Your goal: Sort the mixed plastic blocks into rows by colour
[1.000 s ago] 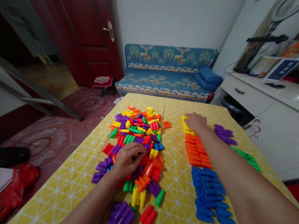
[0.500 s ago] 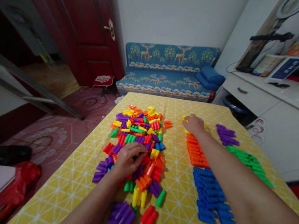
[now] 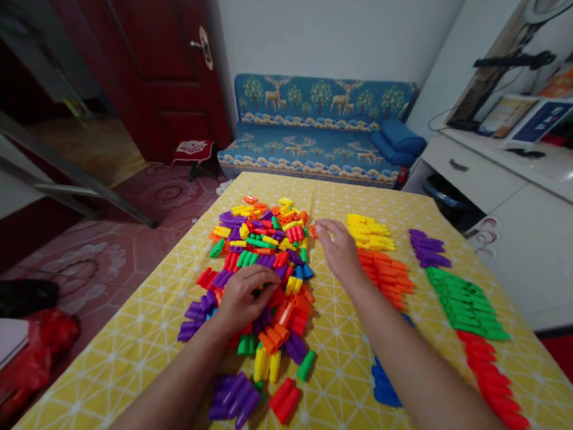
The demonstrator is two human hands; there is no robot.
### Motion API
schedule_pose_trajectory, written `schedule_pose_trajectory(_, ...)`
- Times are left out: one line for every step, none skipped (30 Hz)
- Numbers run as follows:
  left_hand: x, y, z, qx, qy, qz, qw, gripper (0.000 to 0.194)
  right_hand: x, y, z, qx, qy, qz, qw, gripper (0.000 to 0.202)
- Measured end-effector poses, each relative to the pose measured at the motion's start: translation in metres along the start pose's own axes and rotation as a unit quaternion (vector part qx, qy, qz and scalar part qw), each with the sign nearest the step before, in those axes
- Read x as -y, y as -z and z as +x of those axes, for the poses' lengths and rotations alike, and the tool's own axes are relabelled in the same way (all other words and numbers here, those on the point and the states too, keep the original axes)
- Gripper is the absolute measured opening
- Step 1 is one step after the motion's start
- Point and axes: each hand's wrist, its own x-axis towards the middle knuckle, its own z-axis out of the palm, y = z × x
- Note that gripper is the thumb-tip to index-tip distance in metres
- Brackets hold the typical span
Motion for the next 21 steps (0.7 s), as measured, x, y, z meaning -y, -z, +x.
schedule_pose_trajectory(0.0, 0.0, 0.0, 0.002, 0.002, 0.001, 1.0, 0.013, 0.011, -0.01, -0.019, 0.005, -0.001, 0.039, 0.999, 0.038)
schedule_pose_trajectory(0.001, 0.0, 0.0, 0.005, 0.005, 0.001, 1.0, 0.013, 0.02, -0.019, -0.038, 0.012, -0.007, 0.065, 0.998, 0.037)
schedule_pose_trajectory(0.001, 0.0, -0.001, 0.006, 0.008, 0.0, 1.0, 0.013, 0.026, -0.029, -0.055, 0.01, -0.016, 0.08, 0.997, 0.037)
schedule_pose_trajectory(0.001, 0.0, -0.001, 0.006, 0.011, -0.001, 1.0, 0.013, 0.029, -0.037, -0.07, 0.0, -0.03, 0.086, 0.996, 0.037)
schedule_pose_trajectory(0.001, 0.0, -0.001, 0.004, 0.014, -0.006, 1.0, 0.013, 0.029, -0.044, -0.082, -0.013, -0.044, 0.087, 0.995, 0.037)
schedule_pose_trajectory(0.002, 0.0, -0.001, 0.0, 0.017, -0.012, 1.0, 0.012, 0.027, -0.05, -0.091, -0.03, -0.058, 0.086, 0.994, 0.038)
schedule_pose_trajectory(0.001, 0.001, -0.001, -0.005, 0.022, -0.021, 1.0, 0.011, 0.025, -0.055, -0.096, -0.046, -0.07, 0.087, 0.993, 0.039)
schedule_pose_trajectory(0.001, 0.001, 0.0, -0.011, 0.029, -0.032, 0.999, 0.011, 0.023, -0.058, -0.099, -0.06, -0.08, 0.091, 0.991, 0.039)
schedule_pose_trajectory(0.0, 0.003, 0.001, -0.016, 0.037, -0.046, 0.998, 0.011, 0.02, -0.06, -0.1, -0.072, -0.085, 0.097, 0.989, 0.039)
schedule_pose_trajectory(-0.001, 0.005, 0.002, -0.023, 0.048, -0.061, 0.997, 0.012, 0.019, -0.062, -0.1, -0.082, -0.087, 0.104, 0.987, 0.039)
schedule_pose_trajectory(-0.003, 0.007, 0.004, -0.03, 0.06, -0.075, 0.995, 0.014, 0.018, -0.062, -0.099, -0.09, -0.087, 0.112, 0.986, 0.038)
schedule_pose_trajectory(-0.004, 0.011, 0.007, -0.038, 0.073, -0.088, 0.993, 0.016, 0.018, -0.063, -0.098, -0.098, -0.085, 0.119, 0.984, 0.037)
schedule_pose_trajectory(-0.006, 0.015, 0.011, -0.043, 0.084, -0.095, 0.991, 0.018, 0.018, -0.062, -0.098, -0.104, -0.084, 0.126, 0.983, 0.036)
schedule_pose_trajectory(-0.009, 0.019, 0.016, -0.043, 0.093, -0.095, 0.99, 0.02, 0.019, -0.062, -0.098, -0.111, -0.084, 0.135, 0.981, 0.035)
schedule_pose_trajectory(-0.01, 0.023, 0.021, -0.036, 0.099, -0.087, 0.991, 0.02, 0.02, -0.062, -0.098, -0.119, -0.088, 0.147, 0.978, 0.035)
schedule_pose_trajectory(-0.012, 0.027, 0.027, -0.022, 0.1, -0.072, 0.992, 0.02, 0.021, -0.062, -0.099, -0.128, -0.094, 0.16, 0.974, 0.035)
schedule_pose_trajectory(-0.012, 0.03, 0.034, -0.003, 0.097, -0.052, 0.994, 0.021, 0.021, -0.062, -0.099, -0.14, -0.102, 0.175, 0.969, 0.036)
schedule_pose_trajectory(-0.012, 0.032, 0.043, 0.016, 0.091, -0.028, 0.995, 0.022, 0.021, -0.061, -0.1, -0.153, -0.111, 0.189, 0.964, 0.036)
schedule_pose_trajectory(-0.011, 0.032, 0.052, 0.033, 0.082, -0.003, 0.996, 0.024, 0.021, -0.061, -0.1, -0.165, -0.12, 0.199, 0.959, 0.037)
schedule_pose_trajectory(-0.009, 0.031, 0.062, 0.047, 0.072, 0.022, 0.996, 0.026, 0.021, -0.061, -0.101, -0.175, -0.129, 0.206, 0.954, 0.037)
schedule_pose_trajectory(-0.005, 0.027, 0.072, 0.061, 0.061, 0.047, 0.995, 0.027, 0.021, -0.061, -0.101, -0.182, -0.137, 0.21, 0.951, 0.037)
